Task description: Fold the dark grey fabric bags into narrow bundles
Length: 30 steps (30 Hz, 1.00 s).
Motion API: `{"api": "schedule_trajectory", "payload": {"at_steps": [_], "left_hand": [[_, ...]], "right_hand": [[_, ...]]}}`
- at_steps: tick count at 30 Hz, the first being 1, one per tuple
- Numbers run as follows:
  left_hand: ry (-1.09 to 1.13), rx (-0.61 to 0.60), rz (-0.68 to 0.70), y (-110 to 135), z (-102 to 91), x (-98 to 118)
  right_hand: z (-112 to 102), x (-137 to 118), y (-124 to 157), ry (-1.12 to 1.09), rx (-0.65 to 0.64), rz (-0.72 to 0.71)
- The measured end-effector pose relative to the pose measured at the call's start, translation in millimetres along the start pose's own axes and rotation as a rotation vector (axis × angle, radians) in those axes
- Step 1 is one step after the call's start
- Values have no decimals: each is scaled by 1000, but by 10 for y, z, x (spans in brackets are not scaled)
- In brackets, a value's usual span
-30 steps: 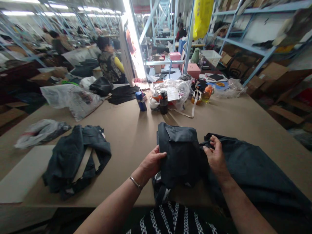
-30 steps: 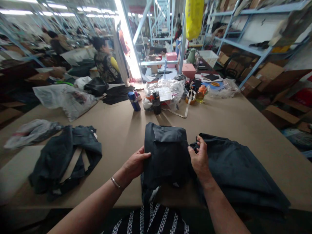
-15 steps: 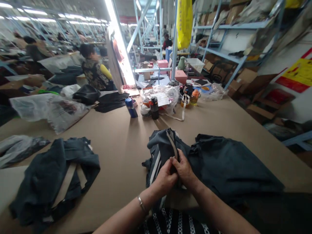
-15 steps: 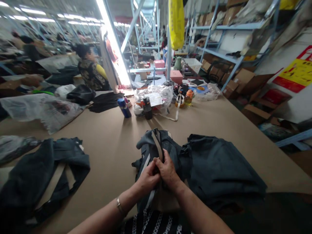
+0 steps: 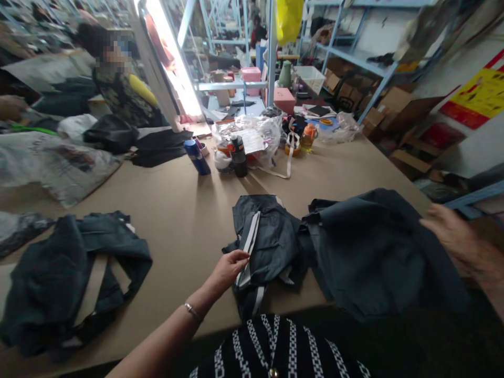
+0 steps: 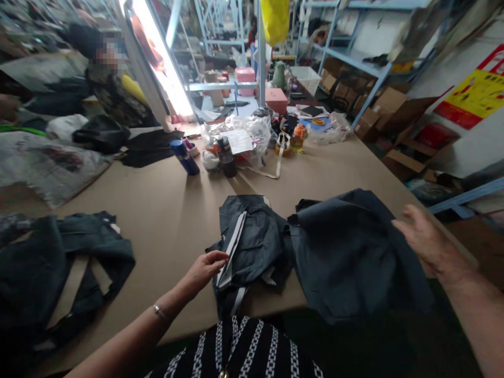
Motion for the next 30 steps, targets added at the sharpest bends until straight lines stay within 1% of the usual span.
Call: {"api": "schedule_trajectory", "payload": {"at_steps": [1,2,3,4,5,6,7,8,9,11,13,14,16,17,18,20,21,23,25,26,27,28,30], "left_hand": [[-94,16,-7,-31,-30,-71],[-212,42,-9,-68,-54,-128],[-336,75,-6,-110,-70,-172],[-452,113,5,-157,-78,-200],[-551,149,20,-205,-76,-216],[-624,179,37,-253,-66,-227],[-670,195,47,-302,-48,-240],[-698,196,51,-349,-24,-257],[-731,193,49,-393,0,-277],[-787,188,35,-464,34,-319],[-824,203,17,-508,39,-352],[-837,213,4,-521,33,-362],[-856,222,-25,-529,19,-366],[-867,221,-37,-528,17,-359],[-879,218,-46,-526,18,-347],[-905,207,-63,-528,32,-316],[-916,199,-70,-535,41,-302],[-926,181,-83,-568,50,-282],[-916,167,-85,-619,30,-277],[-905,163,-83,-646,8,-282],[-891,164,-79,-673,-22,-290],[-877,169,-71,-696,-56,-300],[-855,190,-51,-732,-127,-324]], "right_hand": [[-92,-27,21,95,70,-41],[-140,-118,91,149,124,-90],[-127,-265,204,185,149,-174],[-40,-442,349,223,134,-284],[119,-608,510,267,80,-391],[344,-732,670,325,-8,-479],[610,-784,809,394,-107,-530],[892,-757,914,463,-198,-538],[1165,-648,978,525,-268,-505],[1640,-250,1013,626,-360,-384],[1974,224,995,684,-391,-309],[2086,439,983,695,-392,-293],[2213,753,959,682,-386,-293],[2231,844,938,661,-384,-287],[2222,891,905,630,-390,-273],[2139,859,800,516,-440,-217],[2063,786,732,426,-468,-172],[1856,514,598,220,-470,-106],[1651,106,538,13,-422,-97],[1596,-127,558,-91,-418,-98],[1597,-369,617,-210,-454,-94],[1657,-614,711,-342,-529,-78],[1912,-1105,969,-583,-728,-54]]}}
Point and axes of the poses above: each hand's wrist, its own y-axis away from the middle knuckle, its own z-axis out of the palm, x = y × z, the point moved 5 cm from there along -y, towards the middle knuckle, and after that the axes turned 6 degrees about y, right-handed, at the moved point
